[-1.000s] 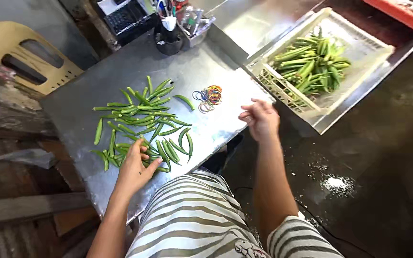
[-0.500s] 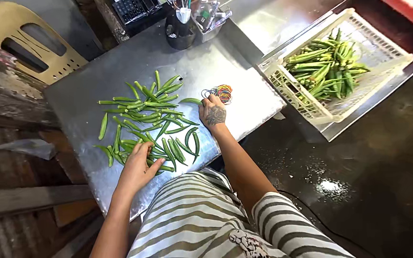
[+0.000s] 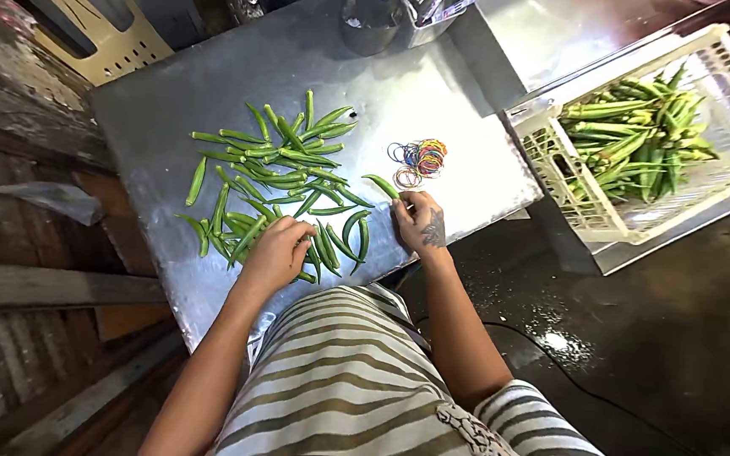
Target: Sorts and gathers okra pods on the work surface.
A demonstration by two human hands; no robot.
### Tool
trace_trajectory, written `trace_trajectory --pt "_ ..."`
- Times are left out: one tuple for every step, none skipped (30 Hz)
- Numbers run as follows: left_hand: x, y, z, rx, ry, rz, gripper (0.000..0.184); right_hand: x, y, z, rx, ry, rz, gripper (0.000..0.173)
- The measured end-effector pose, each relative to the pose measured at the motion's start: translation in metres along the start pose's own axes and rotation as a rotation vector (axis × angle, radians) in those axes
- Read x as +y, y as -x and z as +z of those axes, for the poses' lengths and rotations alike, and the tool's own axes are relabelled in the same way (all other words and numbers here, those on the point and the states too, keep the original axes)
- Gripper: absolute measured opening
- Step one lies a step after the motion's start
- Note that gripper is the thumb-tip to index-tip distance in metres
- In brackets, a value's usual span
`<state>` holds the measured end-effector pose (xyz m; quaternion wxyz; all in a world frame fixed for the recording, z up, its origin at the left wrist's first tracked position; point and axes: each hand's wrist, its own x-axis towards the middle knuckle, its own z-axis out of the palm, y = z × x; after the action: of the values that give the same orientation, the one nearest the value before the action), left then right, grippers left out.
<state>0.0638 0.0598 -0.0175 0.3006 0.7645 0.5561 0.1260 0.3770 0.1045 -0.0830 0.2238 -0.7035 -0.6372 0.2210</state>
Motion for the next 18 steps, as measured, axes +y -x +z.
trace_trajectory --pt "0.003 -0.004 0.001 -0.090 -0.040 -0.046 0.021 0.002 0.002 -0.002 -0.015 0.017 0.011 0.023" --pt "0.007 -0.009 0.002 -0.184 -0.094 -0.114 0.024 0.002 0.003 -0.004 -0.027 0.036 0.022 0.023" --pt "0.012 -0.013 0.006 -0.248 -0.157 -0.198 0.026 0.001 0.005 -0.005 -0.038 0.053 0.035 0.023" --pt "0.018 -0.016 0.011 -0.262 -0.215 -0.294 0.031 0.001 0.007 -0.005 -0.045 0.064 0.044 0.023" --pt "0.023 -0.020 0.017 -0.250 -0.275 -0.399 0.041 0.001 0.008 -0.004 -0.054 0.069 0.047 0.023" --pt "0.027 -0.026 0.024 -0.242 -0.330 -0.486 0.053 0.001 0.010 -0.002 -0.060 0.068 0.050 0.023" --pt "0.028 -0.030 0.029 -0.251 -0.361 -0.541 0.059 0.001 0.011 0.000 -0.067 0.063 0.055 0.023" --pt "0.029 -0.034 0.032 -0.267 -0.363 -0.563 0.060 0.001 0.013 0.002 -0.072 0.059 0.058 0.023" --pt "0.029 -0.037 0.033 -0.283 -0.342 -0.564 0.056 0.001 0.014 0.003 -0.070 0.051 0.057 0.023" --pt "0.028 -0.039 0.032 -0.292 -0.316 -0.556 0.051 0.001 0.015 0.003 -0.058 0.035 0.055 0.022" --pt "0.025 -0.039 0.032 -0.295 -0.293 -0.544 0.045 0.002 0.016 0.002 -0.038 0.009 0.054 0.022" --pt "0.022 -0.039 0.032 -0.288 -0.273 -0.523 0.039 0.003 0.016 0.001 -0.011 -0.025 0.055 0.022" --pt "0.019 -0.038 0.033 -0.269 -0.256 -0.494 0.032 0.006 0.016 -0.001 0.022 -0.058 0.052 0.023" --pt "0.016 -0.037 0.034 -0.247 -0.244 -0.466 0.029 0.008 0.014 -0.003 0.051 -0.084 0.051 0.023" --pt "0.014 -0.035 0.035 -0.228 -0.249 -0.449 0.028 0.010 0.013 -0.006 0.066 -0.093 0.051 0.024" --pt "0.014 -0.033 0.037 -0.216 -0.265 -0.445 0.031 0.012 0.011 -0.008 0.068 -0.091 0.052 0.024" --pt "0.016 -0.032 0.038 -0.225 -0.281 -0.454 0.038 0.012 0.010 -0.011 0.055 -0.081 0.051 0.023" --pt "0.018 -0.032 0.039 -0.244 -0.290 -0.465 0.042 0.012 0.008 -0.012 0.027 -0.067 0.048 0.022"
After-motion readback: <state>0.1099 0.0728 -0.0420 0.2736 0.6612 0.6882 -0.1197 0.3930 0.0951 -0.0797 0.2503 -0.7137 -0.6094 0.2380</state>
